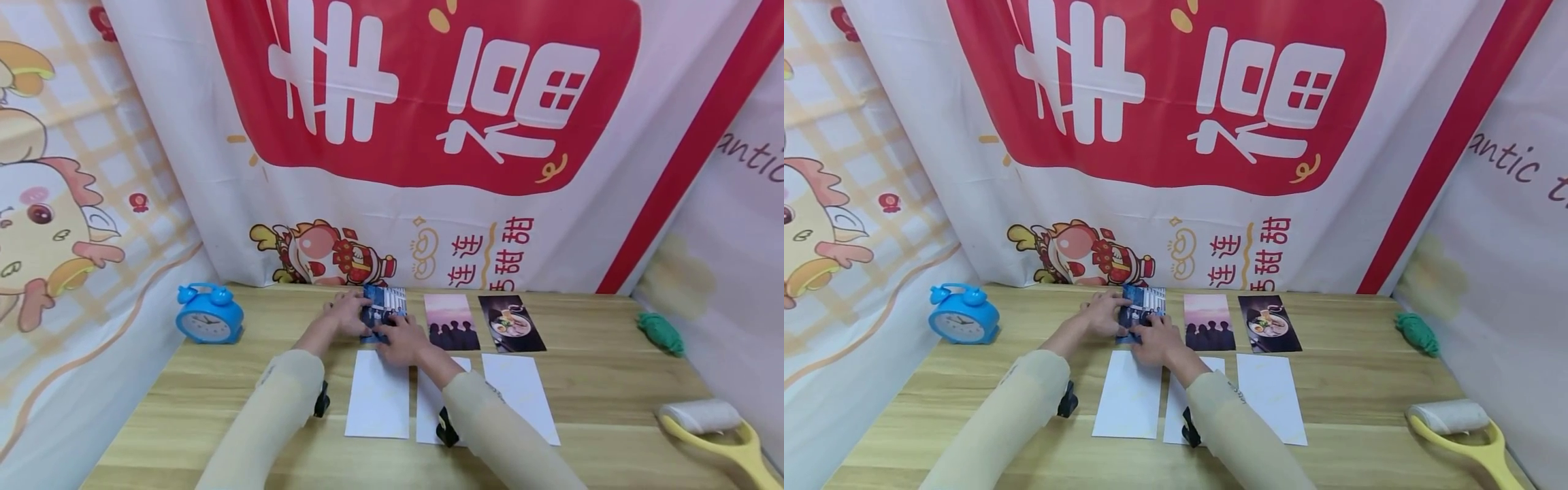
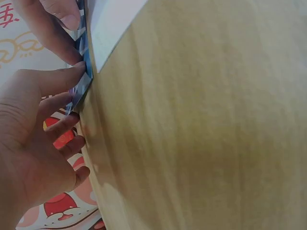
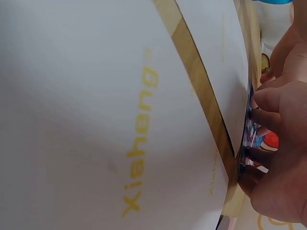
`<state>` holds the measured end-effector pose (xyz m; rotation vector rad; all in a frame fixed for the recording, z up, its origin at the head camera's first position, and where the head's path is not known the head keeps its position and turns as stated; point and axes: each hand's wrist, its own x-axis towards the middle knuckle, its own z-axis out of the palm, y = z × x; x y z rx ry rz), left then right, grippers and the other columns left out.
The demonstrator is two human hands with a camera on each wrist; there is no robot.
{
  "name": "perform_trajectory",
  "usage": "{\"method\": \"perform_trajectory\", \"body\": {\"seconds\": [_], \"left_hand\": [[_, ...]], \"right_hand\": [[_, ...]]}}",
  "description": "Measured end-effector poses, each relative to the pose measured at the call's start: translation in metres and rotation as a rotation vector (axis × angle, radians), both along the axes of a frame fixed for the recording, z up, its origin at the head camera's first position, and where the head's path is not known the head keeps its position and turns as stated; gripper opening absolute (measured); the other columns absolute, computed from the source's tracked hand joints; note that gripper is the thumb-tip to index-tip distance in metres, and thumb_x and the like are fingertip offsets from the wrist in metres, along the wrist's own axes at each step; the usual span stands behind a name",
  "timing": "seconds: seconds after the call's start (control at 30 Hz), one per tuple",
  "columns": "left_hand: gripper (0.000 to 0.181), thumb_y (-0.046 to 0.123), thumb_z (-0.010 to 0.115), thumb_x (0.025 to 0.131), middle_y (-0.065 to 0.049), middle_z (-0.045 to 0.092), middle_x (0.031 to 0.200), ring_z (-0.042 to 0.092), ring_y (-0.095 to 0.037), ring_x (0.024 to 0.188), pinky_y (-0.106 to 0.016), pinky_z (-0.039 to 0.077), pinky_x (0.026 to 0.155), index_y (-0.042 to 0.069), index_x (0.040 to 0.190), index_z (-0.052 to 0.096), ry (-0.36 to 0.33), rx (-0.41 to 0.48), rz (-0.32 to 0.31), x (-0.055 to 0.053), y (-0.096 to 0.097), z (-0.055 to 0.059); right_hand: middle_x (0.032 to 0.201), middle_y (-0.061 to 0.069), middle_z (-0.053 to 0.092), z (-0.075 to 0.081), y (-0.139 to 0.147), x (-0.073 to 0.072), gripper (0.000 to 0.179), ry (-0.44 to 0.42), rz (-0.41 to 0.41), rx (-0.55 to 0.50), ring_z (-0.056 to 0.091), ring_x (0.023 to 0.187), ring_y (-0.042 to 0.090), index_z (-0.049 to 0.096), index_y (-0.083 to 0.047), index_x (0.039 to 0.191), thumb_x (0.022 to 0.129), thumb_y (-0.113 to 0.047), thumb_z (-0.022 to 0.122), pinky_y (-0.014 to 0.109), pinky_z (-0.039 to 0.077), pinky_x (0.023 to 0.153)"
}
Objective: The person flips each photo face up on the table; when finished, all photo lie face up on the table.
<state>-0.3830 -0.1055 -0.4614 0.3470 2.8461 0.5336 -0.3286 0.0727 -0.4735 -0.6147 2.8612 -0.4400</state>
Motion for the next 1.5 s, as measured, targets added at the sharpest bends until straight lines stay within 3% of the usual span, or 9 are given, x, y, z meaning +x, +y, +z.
{"method": "perform_trajectory", "body": {"seconds": [0.53, 0.77, 0.93, 1.07, 1.13, 1.3, 1.37, 1.43, 1.5], "left_hand": [[0.067, 0.026, 0.075, 0.088, -0.013, 0.036, 0.166, 0.028, -0.041, 0.146, -0.071, 0.025, 0.120, 0.020, 0.152, 0.055, -0.043, 0.045, 0.037, 0.009, 0.005, -0.012], [0.066, 0.029, 0.076, 0.089, -0.016, 0.035, 0.166, 0.027, -0.044, 0.148, -0.074, 0.020, 0.123, 0.022, 0.151, 0.056, -0.058, 0.010, 0.034, 0.001, 0.013, -0.014], [0.065, 0.024, 0.074, 0.089, -0.017, 0.037, 0.164, 0.029, -0.043, 0.146, -0.072, 0.019, 0.125, 0.018, 0.151, 0.055, -0.075, 0.004, 0.024, 0.002, 0.016, -0.007], [0.061, 0.023, 0.073, 0.090, -0.018, 0.040, 0.163, 0.031, -0.043, 0.145, -0.073, 0.020, 0.124, 0.017, 0.148, 0.058, -0.083, 0.002, 0.008, 0.004, 0.015, 0.001], [0.058, 0.023, 0.070, 0.092, -0.019, 0.040, 0.163, 0.031, -0.045, 0.147, -0.074, 0.020, 0.124, 0.017, 0.148, 0.057, -0.099, -0.010, 0.005, -0.004, 0.013, -0.001], [0.062, 0.026, 0.060, 0.100, -0.021, 0.035, 0.167, 0.022, -0.049, 0.157, -0.074, 0.017, 0.127, 0.012, 0.158, 0.044, -0.096, 0.008, 0.037, -0.010, 0.012, 0.009], [0.067, 0.031, 0.059, 0.102, -0.020, 0.029, 0.171, 0.017, -0.047, 0.160, -0.072, 0.014, 0.129, 0.012, 0.162, 0.036, -0.060, 0.014, 0.036, -0.005, 0.019, 0.016], [0.069, 0.036, 0.059, 0.103, -0.021, 0.027, 0.171, 0.019, -0.047, 0.160, -0.069, 0.016, 0.130, 0.011, 0.162, 0.034, 0.000, -0.003, -0.004, -0.003, 0.033, 0.018], [0.062, 0.041, 0.059, 0.103, -0.021, 0.037, 0.165, 0.031, -0.046, 0.154, -0.066, 0.026, 0.128, 0.008, 0.154, 0.046, 0.061, -0.030, -0.087, 0.005, 0.056, 0.022]], "right_hand": [[0.164, 0.016, 0.041, -0.005, 0.004, 0.007, 0.047, -0.027, -0.028, 0.011, 0.039, 0.147, 0.044, 0.056, -0.026, 0.150, 0.105, -0.038, 0.054, 0.062, 0.043, 0.117], [0.165, 0.016, 0.041, -0.010, 0.010, -0.001, 0.048, -0.053, -0.038, -0.022, 0.037, 0.149, 0.044, 0.056, -0.025, 0.151, 0.105, -0.039, 0.053, 0.064, 0.041, 0.117], [0.162, 0.021, 0.043, -0.001, 0.015, -0.001, 0.049, -0.059, -0.053, -0.147, 0.038, 0.147, 0.045, 0.054, -0.016, 0.151, 0.105, -0.033, 0.055, 0.063, 0.040, 0.119], [0.153, 0.023, 0.052, 0.016, 0.028, 0.004, 0.045, 0.035, -0.063, -0.269, 0.043, 0.142, 0.044, 0.059, -0.005, 0.144, 0.103, -0.023, 0.058, 0.061, 0.040, 0.120], [0.148, 0.023, 0.056, 0.026, 0.038, 0.007, 0.041, 0.099, -0.076, -0.313, 0.045, 0.141, 0.044, 0.061, -0.003, 0.139, 0.101, -0.019, 0.059, 0.061, 0.039, 0.120], [0.139, 0.021, 0.064, 0.048, 0.073, 0.017, 0.035, 0.217, -0.181, -0.429, 0.054, 0.136, 0.041, 0.066, -0.001, 0.130, 0.097, -0.012, 0.061, 0.058, 0.043, 0.119], [0.138, 0.021, 0.065, 0.052, 0.090, 0.021, 0.036, 0.228, -0.246, -0.466, 0.057, 0.133, 0.040, 0.065, -0.001, 0.131, 0.097, -0.011, 0.060, 0.057, 0.046, 0.116], [0.136, 0.021, 0.065, 0.053, 0.109, 0.024, 0.037, 0.231, -0.315, -0.487, 0.059, 0.129, 0.039, 0.063, 0.000, 0.132, 0.097, -0.012, 0.059, 0.056, 0.049, 0.112], [0.134, 0.023, 0.066, 0.050, 0.128, 0.026, 0.038, 0.236, -0.381, -0.481, 0.061, 0.125, 0.040, 0.062, 0.003, 0.132, 0.097, -0.012, 0.057, 0.056, 0.050, 0.109]]}}
